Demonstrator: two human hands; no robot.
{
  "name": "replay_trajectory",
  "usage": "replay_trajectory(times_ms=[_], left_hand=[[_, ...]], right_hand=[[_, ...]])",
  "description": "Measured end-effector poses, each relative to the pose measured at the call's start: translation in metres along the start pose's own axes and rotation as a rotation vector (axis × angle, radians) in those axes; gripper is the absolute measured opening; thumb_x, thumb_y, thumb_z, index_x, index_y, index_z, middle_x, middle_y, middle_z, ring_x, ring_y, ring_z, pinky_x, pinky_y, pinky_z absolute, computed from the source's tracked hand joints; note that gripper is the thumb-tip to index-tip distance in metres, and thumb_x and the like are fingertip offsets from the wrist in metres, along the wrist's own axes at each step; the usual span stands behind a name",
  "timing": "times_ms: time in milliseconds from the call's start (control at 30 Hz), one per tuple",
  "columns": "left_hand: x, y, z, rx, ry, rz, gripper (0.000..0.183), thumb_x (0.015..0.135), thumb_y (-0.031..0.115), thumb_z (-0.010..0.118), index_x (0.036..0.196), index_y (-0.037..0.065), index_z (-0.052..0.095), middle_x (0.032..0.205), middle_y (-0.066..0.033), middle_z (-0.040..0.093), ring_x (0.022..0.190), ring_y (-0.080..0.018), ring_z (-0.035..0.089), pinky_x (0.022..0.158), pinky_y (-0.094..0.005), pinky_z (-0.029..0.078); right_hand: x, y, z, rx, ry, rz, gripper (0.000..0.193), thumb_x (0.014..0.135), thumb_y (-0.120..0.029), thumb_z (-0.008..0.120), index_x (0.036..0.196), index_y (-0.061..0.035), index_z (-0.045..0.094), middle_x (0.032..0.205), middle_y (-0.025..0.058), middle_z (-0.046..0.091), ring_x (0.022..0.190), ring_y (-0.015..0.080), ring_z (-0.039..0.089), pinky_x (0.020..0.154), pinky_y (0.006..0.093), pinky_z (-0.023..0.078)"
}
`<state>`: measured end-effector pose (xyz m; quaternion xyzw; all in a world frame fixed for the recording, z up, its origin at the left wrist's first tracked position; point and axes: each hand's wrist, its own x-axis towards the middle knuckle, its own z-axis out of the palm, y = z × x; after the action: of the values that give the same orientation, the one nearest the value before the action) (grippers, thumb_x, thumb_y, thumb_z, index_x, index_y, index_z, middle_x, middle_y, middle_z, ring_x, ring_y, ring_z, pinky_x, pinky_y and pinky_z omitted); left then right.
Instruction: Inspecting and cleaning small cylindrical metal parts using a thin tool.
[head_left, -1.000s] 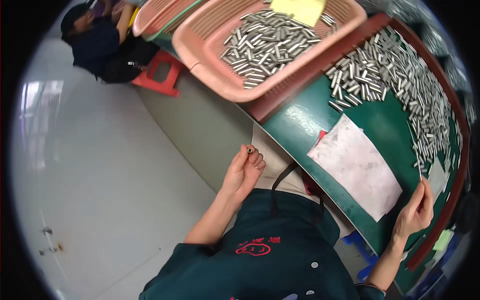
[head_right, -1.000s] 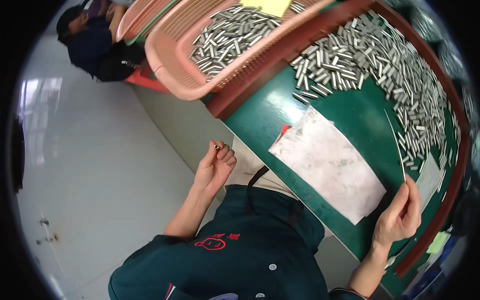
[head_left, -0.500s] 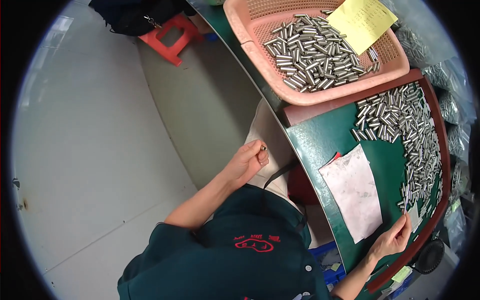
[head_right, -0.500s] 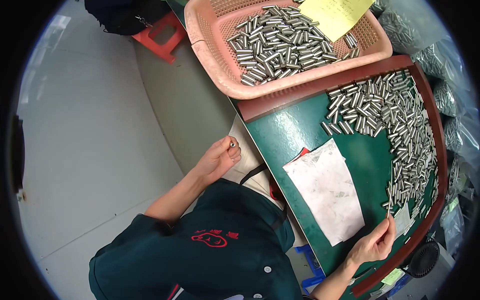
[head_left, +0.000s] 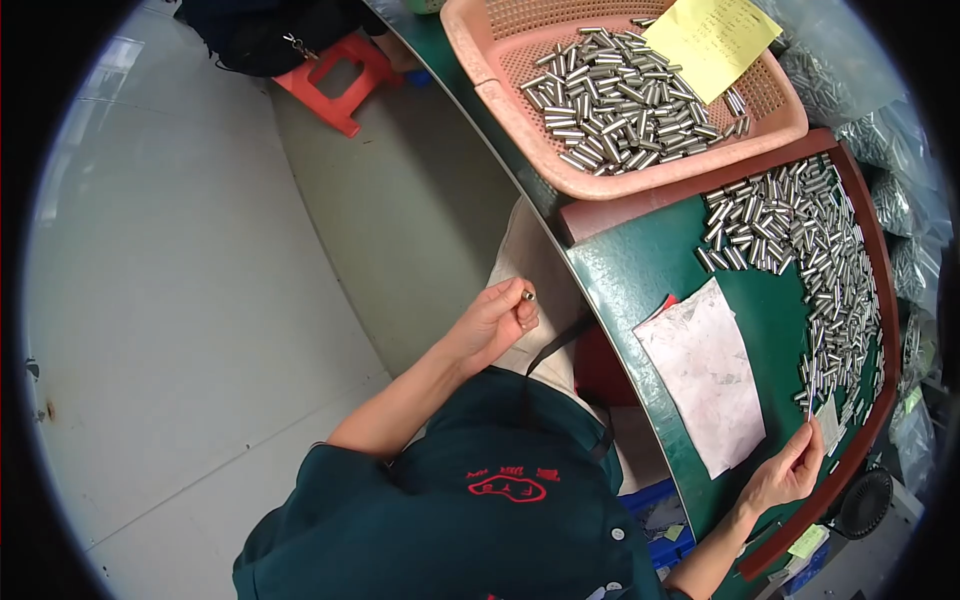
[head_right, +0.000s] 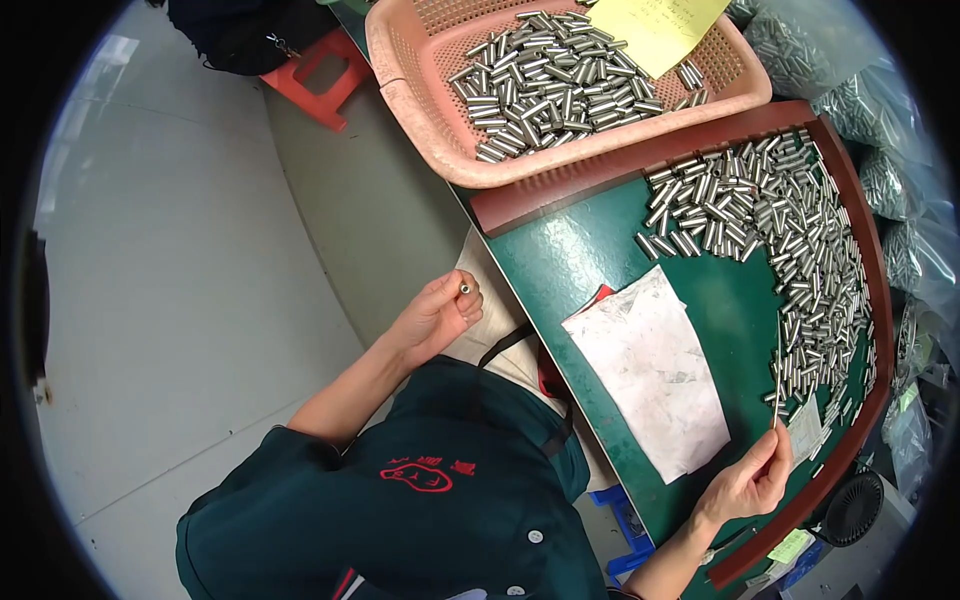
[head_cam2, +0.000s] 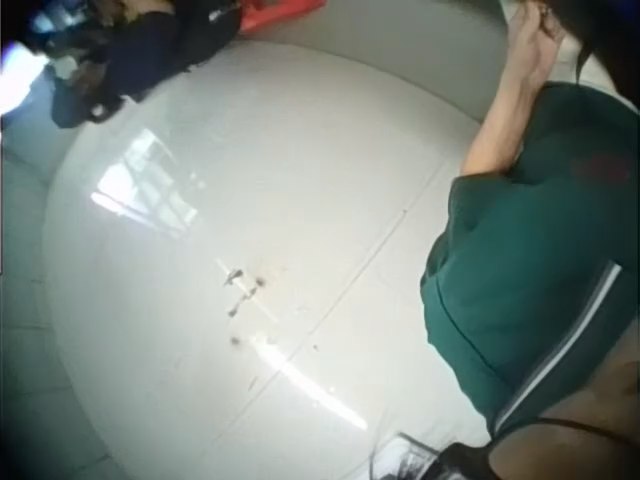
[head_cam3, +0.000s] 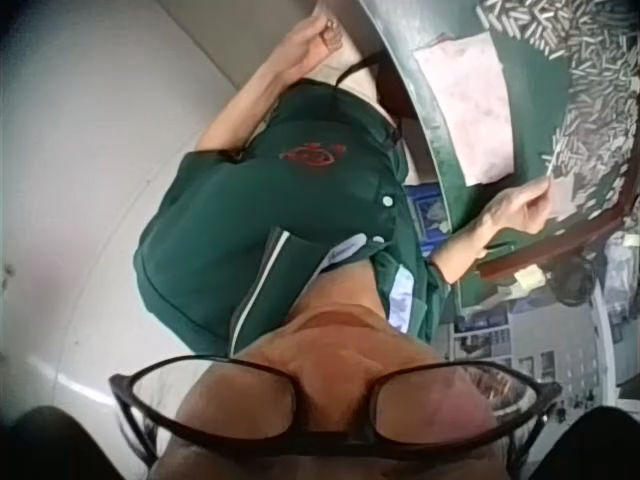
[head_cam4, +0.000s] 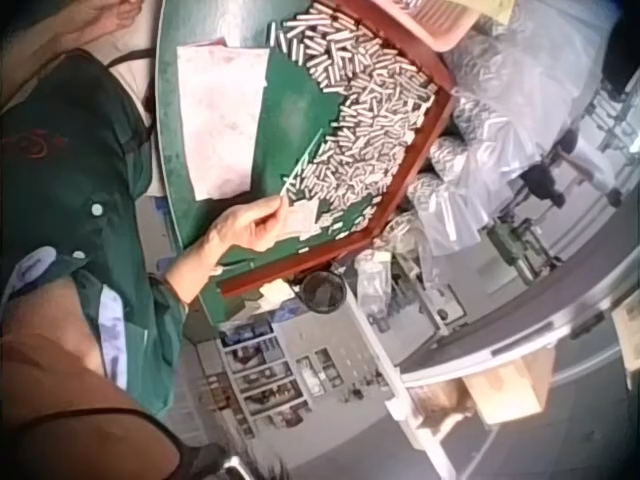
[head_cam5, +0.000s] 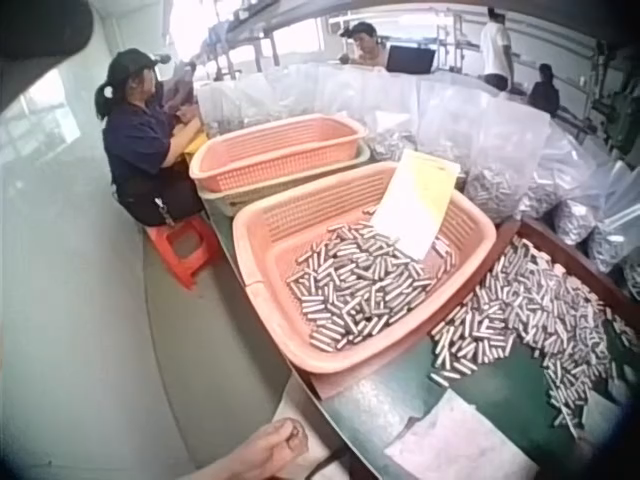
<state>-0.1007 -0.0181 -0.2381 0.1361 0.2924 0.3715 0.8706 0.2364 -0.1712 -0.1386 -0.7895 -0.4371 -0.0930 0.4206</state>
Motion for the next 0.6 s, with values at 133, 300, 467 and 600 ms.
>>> replay_trajectory(times_ms=[133, 300, 467, 600], left_hand=[[0.0029, 0.0007, 0.0023, -0.045, -0.091, -0.036, 0.024, 0.094, 0.028, 0.046, 0.083, 0.006, 0.049, 0.067, -0.0001, 0.043, 0.063, -0.0104, 0.037, 0.062, -0.0244, 0.034], [0.0035, 0.0002, 0.0067, -0.053, -0.075, -0.077, 0.032, 0.094, 0.034, 0.044, 0.077, 0.007, 0.047, 0.065, 0.0011, 0.035, 0.061, -0.0107, 0.032, 0.059, -0.0244, 0.030], [0.0032, -0.0010, 0.0055, -0.068, -0.100, -0.086, 0.033, 0.093, 0.036, 0.045, 0.076, 0.007, 0.047, 0.065, 0.0011, 0.035, 0.061, -0.0108, 0.032, 0.060, -0.0245, 0.030], [0.0027, -0.0015, 0.0048, -0.051, -0.094, -0.091, 0.034, 0.093, 0.036, 0.045, 0.075, 0.007, 0.047, 0.065, 0.0010, 0.035, 0.061, -0.0109, 0.033, 0.060, -0.0247, 0.031]], right_hand=[[0.0005, -0.0043, 0.0007, 0.012, 0.011, 0.010, 0.015, 0.089, -0.005, 0.055, 0.096, 0.0049, 0.063, 0.088, 0.0093, 0.065, 0.073, 0.0124, 0.057, 0.067, 0.0218, 0.045], [0.0010, -0.0056, 0.0006, 0.007, 0.013, -0.004, 0.014, 0.088, -0.005, 0.055, 0.096, 0.0045, 0.063, 0.087, 0.0088, 0.065, 0.073, 0.0119, 0.057, 0.066, 0.0215, 0.045], [0.0013, -0.0076, 0.0000, 0.002, 0.011, -0.007, 0.014, 0.088, -0.005, 0.056, 0.096, 0.0043, 0.064, 0.087, 0.0086, 0.065, 0.072, 0.0115, 0.057, 0.065, 0.0213, 0.045], [-0.0001, -0.0047, -0.0016, 0.011, -0.010, -0.001, 0.018, 0.089, -0.008, 0.055, 0.099, 0.0047, 0.063, 0.089, 0.0074, 0.065, 0.076, 0.0095, 0.056, 0.069, 0.0193, 0.043]])
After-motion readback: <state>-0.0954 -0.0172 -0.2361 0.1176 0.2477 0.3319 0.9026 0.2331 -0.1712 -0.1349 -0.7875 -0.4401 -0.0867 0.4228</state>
